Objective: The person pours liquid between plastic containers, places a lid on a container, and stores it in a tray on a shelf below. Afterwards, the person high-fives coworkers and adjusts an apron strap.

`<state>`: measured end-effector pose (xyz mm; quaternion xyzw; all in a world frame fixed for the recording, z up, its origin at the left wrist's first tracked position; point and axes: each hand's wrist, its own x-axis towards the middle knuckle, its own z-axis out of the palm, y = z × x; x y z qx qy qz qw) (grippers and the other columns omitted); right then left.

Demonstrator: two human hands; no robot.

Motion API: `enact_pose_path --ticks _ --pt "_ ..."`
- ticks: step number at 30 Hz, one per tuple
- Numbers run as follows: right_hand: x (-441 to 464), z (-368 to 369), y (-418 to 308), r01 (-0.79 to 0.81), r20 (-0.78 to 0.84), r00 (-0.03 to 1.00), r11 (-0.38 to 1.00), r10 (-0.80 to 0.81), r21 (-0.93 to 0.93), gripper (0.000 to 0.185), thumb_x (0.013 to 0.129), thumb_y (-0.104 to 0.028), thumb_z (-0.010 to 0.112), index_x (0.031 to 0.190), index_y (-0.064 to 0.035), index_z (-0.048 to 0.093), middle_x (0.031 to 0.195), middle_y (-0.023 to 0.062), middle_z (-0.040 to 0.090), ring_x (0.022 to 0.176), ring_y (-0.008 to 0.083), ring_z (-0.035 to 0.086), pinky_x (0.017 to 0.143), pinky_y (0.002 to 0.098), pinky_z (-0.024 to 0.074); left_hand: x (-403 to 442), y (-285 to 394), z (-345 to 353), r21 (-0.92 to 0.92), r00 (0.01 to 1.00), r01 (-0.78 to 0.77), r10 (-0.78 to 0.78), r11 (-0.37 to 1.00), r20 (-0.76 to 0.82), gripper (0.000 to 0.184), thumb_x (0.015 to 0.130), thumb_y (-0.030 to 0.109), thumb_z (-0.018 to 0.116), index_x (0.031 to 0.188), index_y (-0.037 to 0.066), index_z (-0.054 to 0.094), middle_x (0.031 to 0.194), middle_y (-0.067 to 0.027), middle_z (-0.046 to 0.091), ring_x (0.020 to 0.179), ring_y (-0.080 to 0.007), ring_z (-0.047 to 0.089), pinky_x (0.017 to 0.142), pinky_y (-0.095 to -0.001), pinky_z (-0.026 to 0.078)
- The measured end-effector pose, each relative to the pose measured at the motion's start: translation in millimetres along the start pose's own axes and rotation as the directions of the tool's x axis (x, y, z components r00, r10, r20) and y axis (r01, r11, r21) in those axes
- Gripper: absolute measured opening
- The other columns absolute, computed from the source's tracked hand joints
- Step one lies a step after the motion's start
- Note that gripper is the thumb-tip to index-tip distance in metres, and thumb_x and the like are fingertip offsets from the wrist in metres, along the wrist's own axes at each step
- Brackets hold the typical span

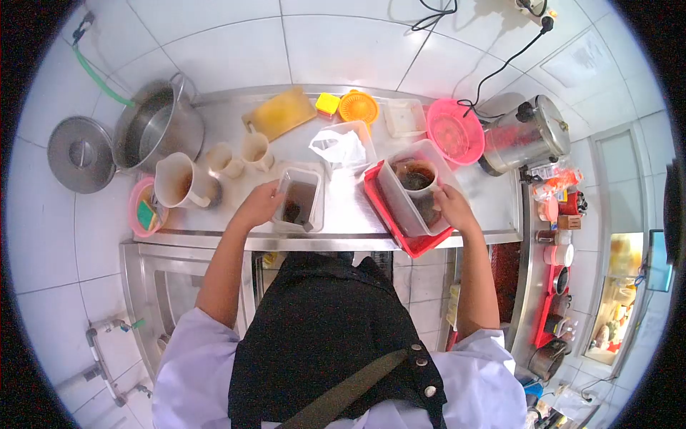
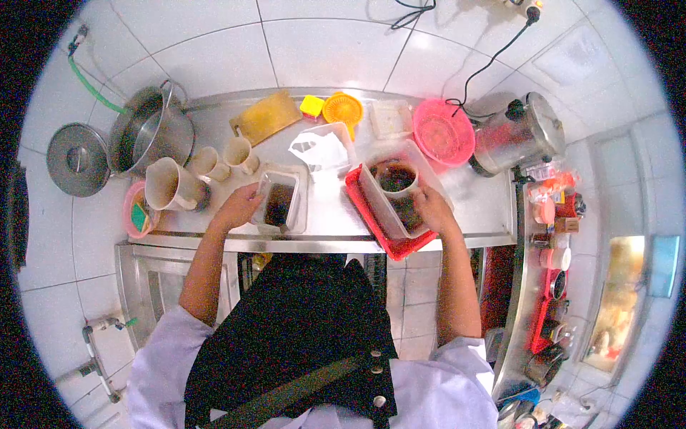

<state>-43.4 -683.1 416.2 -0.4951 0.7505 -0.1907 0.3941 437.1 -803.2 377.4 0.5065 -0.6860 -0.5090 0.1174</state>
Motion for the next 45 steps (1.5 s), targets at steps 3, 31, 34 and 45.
enact_pose_path --ticks 3,31,34,45 --pt "-12 1 6 0.047 -0.164 0.986 0.989 -0.024 0.138 0.045 0.107 -0.039 0.049 0.113 0.0039 0.063 0.086 0.0129 0.065 0.076 0.0248 0.064 0.076 0.0396 0.0521 1 -6 4 0.119 0.993 -0.101 0.107 0.988 -0.044 0.032 0.097 0.019 0.056 0.121 -0.001 0.064 0.094 -0.0199 0.072 0.077 -0.0249 0.07 0.068 -0.0397 0.057" --pt "-6 -20 45 0.464 -0.46 0.871 0.603 -0.175 0.649 0.024 0.099 -0.025 0.047 0.081 -0.0091 0.05 0.078 -0.0007 0.046 0.076 0.0112 0.043 0.074 0.029 0.0381 -23 63 118 -0.067 0.982 -0.075 0.062 0.995 -0.176 0.026 0.095 0.014 0.055 0.109 -0.006 0.064 0.084 -0.0211 0.069 0.061 -0.0297 0.069 0.06 -0.0416 0.058" --pt "-1 -20 42 0.435 -0.384 0.9 0.398 -0.205 0.808 0.022 0.099 -0.025 0.05 0.083 -0.0093 0.05 0.079 -0.0017 0.046 0.075 0.0112 0.044 0.073 0.0306 0.0399 -21 68 137 -0.275 0.987 0.021 -0.063 0.961 -0.145 0.027 0.095 0.015 0.055 0.111 -0.005 0.064 0.084 -0.0219 0.069 0.061 -0.0293 0.069 0.059 -0.0419 0.057" --pt "30 -36 22 0.414 -0.179 0.9 0.647 -0.398 0.64 0.018 0.095 -0.02 0.05 0.082 -0.0088 0.055 0.079 -0.0038 0.05 0.074 0.0085 0.045 0.07 0.0277 0.0362 -20 71 181 -0.076 0.929 -0.036 0.005 0.996 -0.369 0.032 0.094 0.017 0.057 0.119 -0.003 0.063 0.089 -0.0243 0.07 0.078 -0.0383 0.071 0.074 -0.0473 0.056"
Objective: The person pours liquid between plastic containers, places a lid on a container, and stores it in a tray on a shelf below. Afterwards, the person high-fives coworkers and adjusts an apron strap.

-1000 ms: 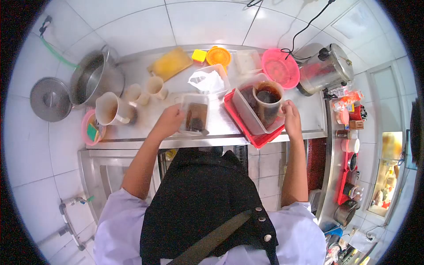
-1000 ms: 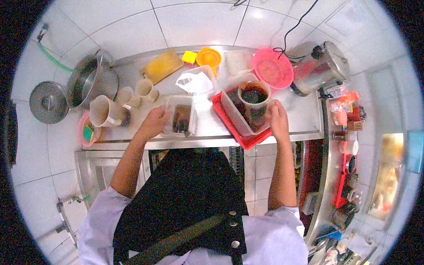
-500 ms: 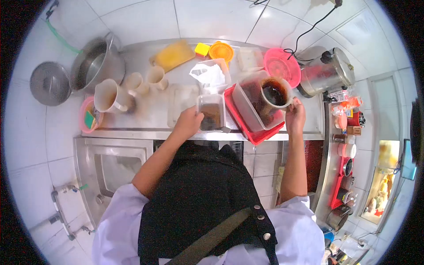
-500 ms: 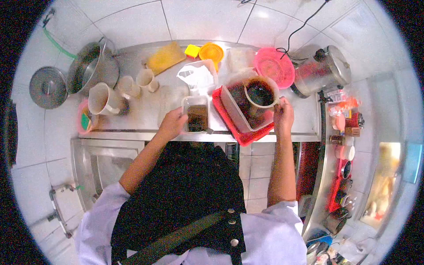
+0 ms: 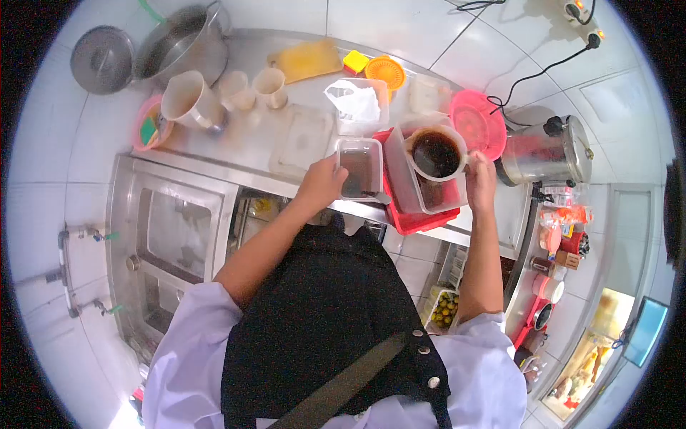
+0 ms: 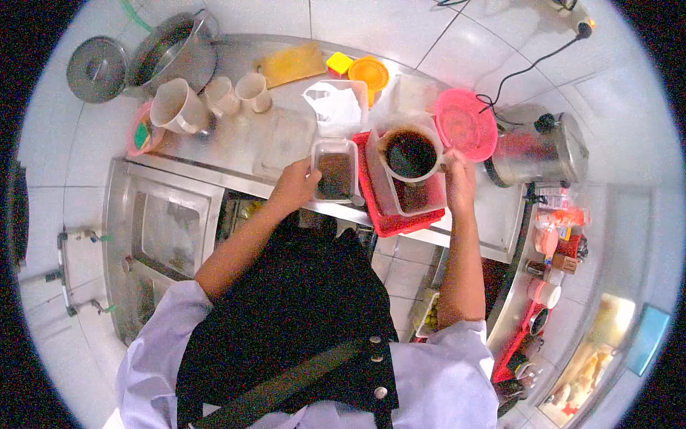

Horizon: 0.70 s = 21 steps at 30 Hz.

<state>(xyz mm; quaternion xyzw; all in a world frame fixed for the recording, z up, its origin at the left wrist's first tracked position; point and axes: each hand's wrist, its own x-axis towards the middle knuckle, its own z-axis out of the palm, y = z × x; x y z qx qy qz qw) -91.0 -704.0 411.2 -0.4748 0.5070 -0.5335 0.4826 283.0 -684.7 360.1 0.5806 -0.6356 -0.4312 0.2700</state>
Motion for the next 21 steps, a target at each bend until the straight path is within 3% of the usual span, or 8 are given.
enact_pose_path --ticks 1,4,5,7,11,13,17,21 --pt "4 3 -4 0.004 0.048 0.999 0.998 -0.001 -0.062 0.017 0.094 -0.017 0.051 0.078 -0.0097 0.054 0.075 -0.0056 0.047 0.07 0.0071 0.04 0.067 0.0264 0.0322 0 -1 2 0.094 0.998 -0.026 0.031 0.995 -0.051 0.033 0.094 0.018 0.058 0.12 -0.002 0.064 0.092 -0.0251 0.07 0.086 -0.0413 0.071 0.079 -0.0488 0.055" --pt "13 6 -12 0.008 0.106 0.994 0.992 0.006 -0.127 0.018 0.095 -0.017 0.05 0.08 -0.0093 0.058 0.077 -0.0059 0.049 0.072 0.0064 0.043 0.067 0.0262 0.0332 0 -3 10 0.008 0.997 -0.034 0.035 0.999 -0.062 0.035 0.093 0.021 0.061 0.12 0.0 0.066 0.098 -0.0267 0.071 0.098 -0.0451 0.067 0.087 -0.0508 0.052" --pt "16 5 -12 0.009 0.122 0.993 0.992 0.006 -0.128 0.018 0.095 -0.017 0.05 0.08 -0.0093 0.058 0.077 -0.0059 0.049 0.072 0.0064 0.043 0.067 0.0262 0.0332 1 -4 11 0.005 0.997 -0.027 0.027 1.0 -0.076 0.035 0.093 0.021 0.061 0.12 0.0 0.066 0.098 -0.0267 0.071 0.098 -0.0451 0.067 0.087 -0.0508 0.052" --pt "23 -1 -12 0.034 0.16 0.987 0.962 0.011 -0.272 0.023 0.096 -0.023 0.051 0.079 -0.0073 0.053 0.078 -0.0035 0.053 0.075 0.0089 0.051 0.074 0.0283 0.045 3 -3 11 0.032 0.997 -0.008 0.01 0.999 -0.08 0.034 0.092 0.023 0.061 0.119 0.002 0.068 0.101 -0.0271 0.071 0.096 -0.0454 0.068 0.086 -0.0514 0.053" --pt "32 -1 -11 0.093 0.196 0.98 0.942 -0.029 -0.324 0.023 0.097 -0.021 0.052 0.08 -0.0061 0.055 0.078 -0.0027 0.055 0.075 0.0093 0.052 0.073 0.0285 0.0448 10 -7 14 -0.035 0.996 0.082 -0.082 0.996 -0.018 0.034 0.093 0.025 0.061 0.118 0.003 0.068 0.101 -0.027 0.071 0.097 -0.0463 0.068 0.085 -0.0531 0.052" --pt "34 0 -11 0.107 0.199 0.979 0.94 -0.043 -0.324 0.026 0.1 -0.021 0.054 0.081 -0.0042 0.058 0.08 -0.002 0.058 0.076 0.0096 0.054 0.072 0.0292 0.0446 11 -9 13 0.006 0.997 -0.001 0.002 1.0 -0.081 0.034 0.093 0.026 0.061 0.116 0.002 0.068 0.1 -0.027 0.071 0.096 -0.0466 0.068 0.085 -0.0535 0.053" --pt "39 4 -22 0.116 0.257 0.966 0.932 -0.025 -0.344 0.029 0.102 -0.023 0.056 0.081 -0.0037 0.06 0.08 -0.0028 0.059 0.077 0.0093 0.053 0.071 0.0285 0.0437 15 -17 17 0.006 0.996 0.029 -0.028 1.0 -0.081 0.034 0.095 0.028 0.059 0.115 0.001 0.067 0.1 -0.0275 0.071 0.096 -0.0471 0.068 0.085 -0.0541 0.053" --pt "41 10 -26 0.169 0.273 0.961 0.889 -0.052 -0.426 0.033 0.105 -0.025 0.054 0.077 -0.0055 0.053 0.076 -0.005 0.052 0.073 0.0081 0.048 0.067 0.0277 0.0397 15 -13 14 0.018 0.992 0.122 -0.122 0.992 -0.043 0.039 0.103 0.032 0.048 0.117 0.0 0.066 0.106 -0.0295 0.07 0.102 -0.0486 0.066 0.091 -0.0554 0.05"
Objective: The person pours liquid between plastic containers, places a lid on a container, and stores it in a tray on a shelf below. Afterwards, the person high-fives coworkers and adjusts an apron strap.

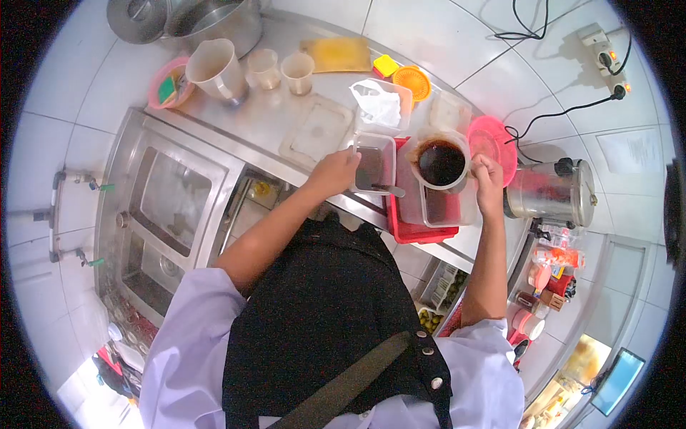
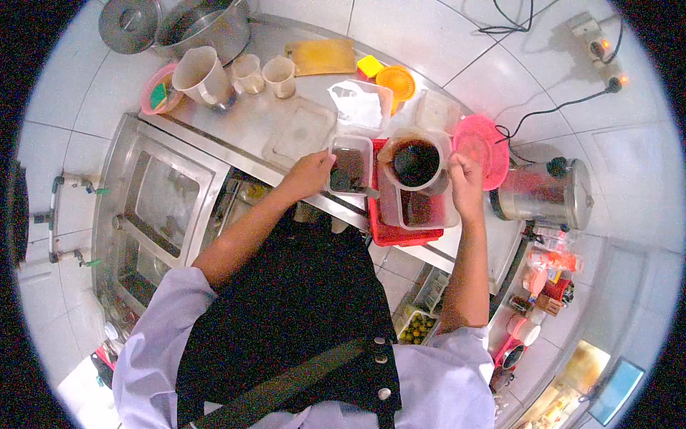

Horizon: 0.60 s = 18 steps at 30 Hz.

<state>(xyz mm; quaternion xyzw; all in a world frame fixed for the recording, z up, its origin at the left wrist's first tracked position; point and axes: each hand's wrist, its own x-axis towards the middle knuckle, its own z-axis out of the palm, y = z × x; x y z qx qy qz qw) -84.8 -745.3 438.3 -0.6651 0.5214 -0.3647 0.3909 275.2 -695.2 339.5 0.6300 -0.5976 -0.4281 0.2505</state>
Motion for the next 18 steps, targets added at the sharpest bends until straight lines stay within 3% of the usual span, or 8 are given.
enact_pose_path --ticks 4,8,10,11,13,16,18 --pt "3 3 -11 0.03 0.054 0.998 0.999 -0.029 -0.013 0.038 0.107 -0.027 0.053 0.076 -0.0066 0.048 0.072 -0.0057 0.046 0.071 0.0076 0.043 0.064 0.0286 0.0364 0 -3 -2 -0.073 0.999 0.045 -0.043 0.996 0.032 0.045 0.106 0.033 0.04 0.12 -0.002 0.065 0.11 -0.0308 0.069 0.107 -0.0496 0.064 0.096 -0.0561 0.048" --pt "5 4 -13 0.043 0.043 0.998 0.999 -0.042 -0.011 0.039 0.107 -0.028 0.053 0.075 -0.007 0.048 0.072 -0.0056 0.047 0.07 0.0073 0.044 0.063 0.0284 0.0365 -2 -3 -5 -0.103 1.0 0.019 -0.018 0.995 0.014 0.045 0.105 0.033 0.041 0.12 -0.002 0.065 0.11 -0.0315 0.068 0.102 -0.0496 0.066 0.094 -0.0543 0.049" --pt "5 3 -18 0.043 0.053 0.998 0.999 -0.042 -0.026 0.038 0.107 -0.027 0.053 0.075 -0.0073 0.049 0.072 -0.0059 0.047 0.069 0.007 0.044 0.062 0.028 0.0361 -2 -2 -9 -0.18 0.995 0.066 -0.051 0.981 0.087 0.045 0.106 0.034 0.045 0.126 -0.001 0.065 0.106 -0.0285 0.071 0.09 -0.0414 0.073 0.084 -0.0494 0.056" --pt "6 4 -19 0.046 0.052 0.998 0.999 -0.044 -0.027 0.038 0.107 -0.027 0.053 0.075 -0.0073 0.049 0.072 -0.0059 0.047 0.069 0.007 0.044 0.062 0.028 0.0361 -2 -3 -10 -0.18 0.995 0.064 -0.049 0.982 0.085 0.045 0.106 0.034 0.045 0.126 -0.001 0.065 0.106 -0.0285 0.071 0.09 -0.0414 0.073 0.084 -0.0494 0.056" --pt "6 5 -19 0.041 0.06 0.997 0.999 -0.039 -0.025 0.035 0.105 -0.024 0.054 0.074 -0.0074 0.049 0.071 -0.0062 0.046 0.069 0.0066 0.044 0.061 0.0276 0.0357 -2 -9 -8 -0.359 0.986 0.151 -0.115 0.921 0.12 0.047 0.105 0.037 0.053 0.136 0.002 0.063 0.103 -0.0206 0.074 0.082 -0.0285 0.076 0.07 -0.0406 0.061" --pt "6 8 -28 0.067 0.062 0.996 0.997 -0.064 -0.043 0.03 0.101 -0.018 0.055 0.074 -0.0074 0.05 0.071 -0.0065 0.046 0.068 0.0064 0.044 0.06 0.0276 0.0356 1 -17 -4 -0.445 0.974 0.22 -0.17 0.868 0.15 0.051 0.104 0.039 0.059 0.144 0.006 0.059 0.103 -0.0141 0.075 0.085 -0.0211 0.076 0.065 -0.0345 0.063" --pt "6 10 -33 0.061 0.066 0.996 0.997 -0.058 -0.052 0.028 0.1 -0.017 0.056 0.074 -0.0072 0.05 0.071 -0.0065 0.046 0.068 0.0064 0.044 0.06 0.0277 0.0358 4 -21 -3 -0.457 0.97 0.234 -0.178 0.858 0.164 0.053 0.103 0.039 0.059 0.145 0.007 0.058 0.106 -0.0148 0.075 0.086 -0.0225 0.076 0.066 -0.0345 0.063"
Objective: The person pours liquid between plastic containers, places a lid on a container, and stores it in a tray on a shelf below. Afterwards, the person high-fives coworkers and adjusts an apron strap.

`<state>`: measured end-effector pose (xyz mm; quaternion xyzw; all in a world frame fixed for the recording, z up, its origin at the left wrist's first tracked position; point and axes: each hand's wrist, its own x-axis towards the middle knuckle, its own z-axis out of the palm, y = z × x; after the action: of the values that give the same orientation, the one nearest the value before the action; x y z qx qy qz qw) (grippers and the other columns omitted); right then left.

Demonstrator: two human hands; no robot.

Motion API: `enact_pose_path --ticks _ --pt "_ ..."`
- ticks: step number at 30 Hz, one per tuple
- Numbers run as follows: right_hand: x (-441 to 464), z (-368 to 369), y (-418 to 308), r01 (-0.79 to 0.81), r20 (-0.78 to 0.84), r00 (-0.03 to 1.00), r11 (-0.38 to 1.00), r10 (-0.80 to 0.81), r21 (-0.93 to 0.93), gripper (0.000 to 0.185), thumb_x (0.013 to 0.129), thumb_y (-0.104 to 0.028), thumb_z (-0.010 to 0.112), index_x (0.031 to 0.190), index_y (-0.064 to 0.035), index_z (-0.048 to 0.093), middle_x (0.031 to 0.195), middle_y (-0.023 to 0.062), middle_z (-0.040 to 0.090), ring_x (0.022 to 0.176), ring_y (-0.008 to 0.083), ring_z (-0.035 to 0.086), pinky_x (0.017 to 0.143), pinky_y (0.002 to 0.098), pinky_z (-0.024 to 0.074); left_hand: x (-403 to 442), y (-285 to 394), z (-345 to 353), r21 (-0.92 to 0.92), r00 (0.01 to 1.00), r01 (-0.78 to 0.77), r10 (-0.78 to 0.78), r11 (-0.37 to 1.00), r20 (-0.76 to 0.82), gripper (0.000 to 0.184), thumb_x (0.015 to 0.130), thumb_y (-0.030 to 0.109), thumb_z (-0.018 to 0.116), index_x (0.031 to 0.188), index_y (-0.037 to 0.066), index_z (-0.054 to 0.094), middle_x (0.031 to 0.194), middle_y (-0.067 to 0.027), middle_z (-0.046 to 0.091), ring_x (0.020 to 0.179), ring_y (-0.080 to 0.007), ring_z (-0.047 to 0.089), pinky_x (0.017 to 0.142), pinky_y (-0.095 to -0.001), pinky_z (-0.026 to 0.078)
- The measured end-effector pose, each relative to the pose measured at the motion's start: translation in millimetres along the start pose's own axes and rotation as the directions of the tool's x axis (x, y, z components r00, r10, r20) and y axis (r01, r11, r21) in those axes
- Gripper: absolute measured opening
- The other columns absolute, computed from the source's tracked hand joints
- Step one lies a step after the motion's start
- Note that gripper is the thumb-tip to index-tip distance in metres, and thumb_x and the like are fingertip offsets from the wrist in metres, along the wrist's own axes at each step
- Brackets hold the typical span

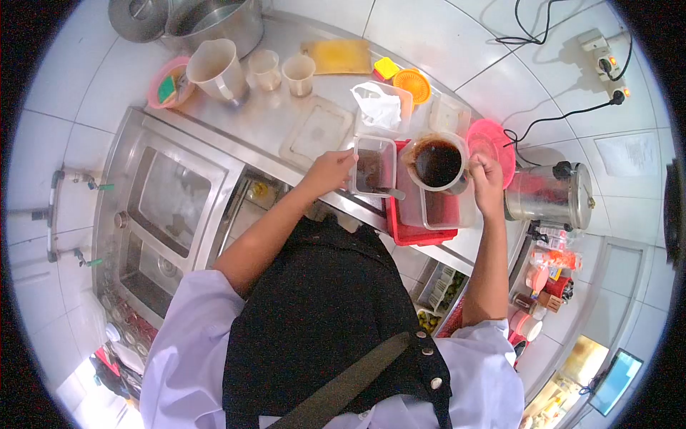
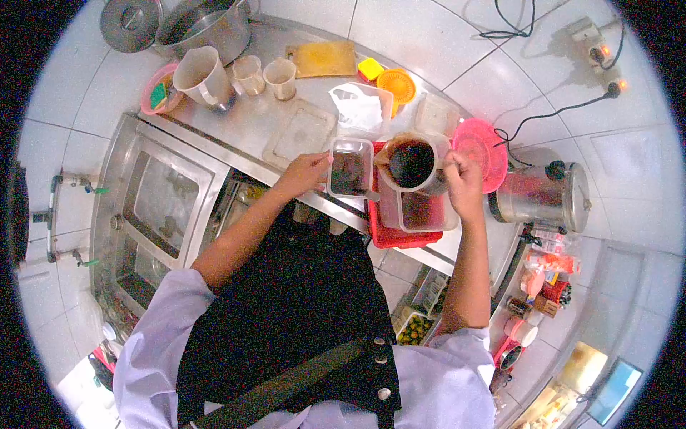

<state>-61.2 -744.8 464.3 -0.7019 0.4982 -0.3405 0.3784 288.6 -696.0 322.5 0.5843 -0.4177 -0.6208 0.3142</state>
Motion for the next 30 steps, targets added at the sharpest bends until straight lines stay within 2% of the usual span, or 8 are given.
enact_pose_path --ticks 7,10,16,20,22,26,30 --pt "2 2 -9 -0.011 0.019 1.0 0.997 0.013 -0.071 0.024 0.096 -0.016 0.059 0.076 -0.0052 0.053 0.071 -0.005 0.048 0.068 0.008 0.046 0.061 0.0297 0.0384 -1 0 -3 -0.057 0.999 0.03 -0.028 0.998 0.033 0.059 0.102 0.041 0.061 0.148 0.005 0.054 0.12 -0.019 0.071 0.092 -0.0267 0.076 0.068 -0.0346 0.064" --pt "3 5 -18 -0.023 0.01 1.0 0.993 0.024 -0.112 0.022 0.094 -0.017 0.06 0.077 -0.0036 0.055 0.069 -0.0018 0.049 0.067 0.0095 0.048 0.061 0.0315 0.0399 -1 0 -5 -0.006 0.998 0.026 -0.026 1.0 0.053 0.059 0.105 0.042 0.059 0.151 0.007 0.052 0.127 -0.0153 0.069 0.096 -0.0282 0.074 0.074 -0.0364 0.064" --pt "5 10 -32 0.022 0.031 0.999 0.977 -0.016 -0.21 0.024 0.091 -0.021 0.061 0.078 -0.0014 0.057 0.066 0.0038 0.049 0.064 0.0125 0.048 0.059 0.0334 0.0406 1 -1 -8 -0.031 0.996 0.04 -0.037 0.999 0.084 0.059 0.104 0.044 0.061 0.15 0.009 0.054 0.13 -0.0151 0.067 0.099 -0.0273 0.073 0.075 -0.0372 0.064" --pt "8 11 -34 0.024 0.045 0.999 0.97 -0.013 -0.243 0.024 0.091 -0.021 0.061 0.078 -0.0015 0.056 0.065 0.0031 0.049 0.063 0.0128 0.048 0.058 0.0342 0.0401 0 1 -7 -0.041 0.996 0.032 -0.028 0.999 0.085 0.058 0.104 0.043 0.061 0.15 0.01 0.054 0.131 -0.0148 0.067 0.098 -0.027 0.072 0.074 -0.0378 0.064" --pt "8 12 -37 0.03 0.045 0.999 0.975 -0.021 -0.222 0.024 0.091 -0.021 0.061 0.077 -0.0013 0.056 0.065 0.0036 0.049 0.063 0.0123 0.047 0.058 0.0346 0.0395 -3 3 -6 -0.045 0.998 0.019 -0.017 0.999 0.061 0.058 0.102 0.041 0.062 0.148 0.005 0.055 0.126 -0.0158 0.069 0.093 -0.0256 0.074 0.069 -0.0342 0.064" --pt "8 11 -37 -0.009 0.055 0.998 0.972 0.023 -0.236 0.025 0.092 -0.02 0.061 0.078 0.0 0.057 0.067 0.005 0.051 0.064 0.012 0.049 0.058 0.0348 0.0406 -3 5 -7 -0.034 0.998 0.03 -0.028 0.999 0.065 0.056 0.103 0.04 0.061 0.147 0.006 0.055 0.125 -0.0151 0.07 0.09 -0.024 0.074 0.069 -0.034 0.064" --pt "8 12 -42 0.052 0.042 0.998 0.953 -0.041 -0.3 0.025 0.092 -0.02 0.062 0.081 0.0021 0.06 0.066 0.0081 0.054 0.064 0.0141 0.053 0.06 0.0354 0.0443 -2 3 -6 -0.056 0.997 0.018 -0.014 0.998 0.072 0.055 0.103 0.039 0.061 0.147 0.006 0.056 0.122 -0.0144 0.07 0.089 -0.0226 0.073 0.068 -0.0336 0.064"
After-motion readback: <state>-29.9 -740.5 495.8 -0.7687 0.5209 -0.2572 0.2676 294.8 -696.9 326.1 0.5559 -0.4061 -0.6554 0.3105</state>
